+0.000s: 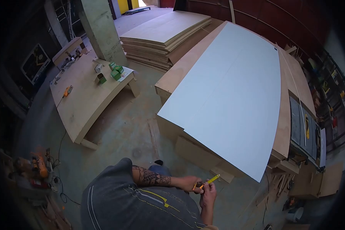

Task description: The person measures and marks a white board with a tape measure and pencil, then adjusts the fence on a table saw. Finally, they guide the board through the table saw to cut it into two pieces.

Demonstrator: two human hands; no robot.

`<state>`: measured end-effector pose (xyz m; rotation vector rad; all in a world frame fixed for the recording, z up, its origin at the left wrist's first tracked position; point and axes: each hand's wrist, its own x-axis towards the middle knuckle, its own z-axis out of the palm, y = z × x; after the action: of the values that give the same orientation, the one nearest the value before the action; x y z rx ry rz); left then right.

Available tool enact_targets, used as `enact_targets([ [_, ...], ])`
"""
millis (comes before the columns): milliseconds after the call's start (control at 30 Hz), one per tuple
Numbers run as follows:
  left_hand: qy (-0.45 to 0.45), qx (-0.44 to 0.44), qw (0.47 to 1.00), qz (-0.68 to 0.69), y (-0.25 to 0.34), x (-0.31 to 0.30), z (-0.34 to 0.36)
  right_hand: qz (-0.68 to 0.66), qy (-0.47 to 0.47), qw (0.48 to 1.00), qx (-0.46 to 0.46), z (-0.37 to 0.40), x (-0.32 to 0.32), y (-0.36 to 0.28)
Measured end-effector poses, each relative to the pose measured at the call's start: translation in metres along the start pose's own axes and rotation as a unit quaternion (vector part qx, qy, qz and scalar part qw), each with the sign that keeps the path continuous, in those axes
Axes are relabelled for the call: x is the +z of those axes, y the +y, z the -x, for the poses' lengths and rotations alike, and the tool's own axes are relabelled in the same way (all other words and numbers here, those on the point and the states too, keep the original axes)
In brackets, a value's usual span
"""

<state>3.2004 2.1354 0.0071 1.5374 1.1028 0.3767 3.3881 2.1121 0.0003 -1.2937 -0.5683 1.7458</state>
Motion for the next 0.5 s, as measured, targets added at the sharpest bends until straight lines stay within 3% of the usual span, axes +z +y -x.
enact_targets([
  [133, 0.032, -0.015, 0.996, 0.080, -0.034, -0.057, 0.041, 0.044, -0.042, 0.998, 0.002, -0.019, 0.071, 0.015],
  [200, -0.038, -0.077, 0.985, 0.149, -0.053, -0.104, 0.073, 0.093, -0.074, 0.993, 0.027, -0.038, 0.114, 0.036],
  [367, -0.012, -0.118, 0.966, 0.229, -0.172, -0.215, 0.164, 0.224, -0.139, 0.959, 0.109, -0.101, 0.255, 0.138],
  [433, 0.003, -0.139, 0.921, 0.363, -0.247, -0.243, 0.201, 0.254, -0.135, 0.943, 0.167, -0.113, 0.334, 0.178],
  [500, 0.075, -0.161, 0.914, 0.365, -0.316, -0.269, 0.244, 0.287, -0.159, 0.920, 0.214, -0.132, 0.387, 0.220],
])
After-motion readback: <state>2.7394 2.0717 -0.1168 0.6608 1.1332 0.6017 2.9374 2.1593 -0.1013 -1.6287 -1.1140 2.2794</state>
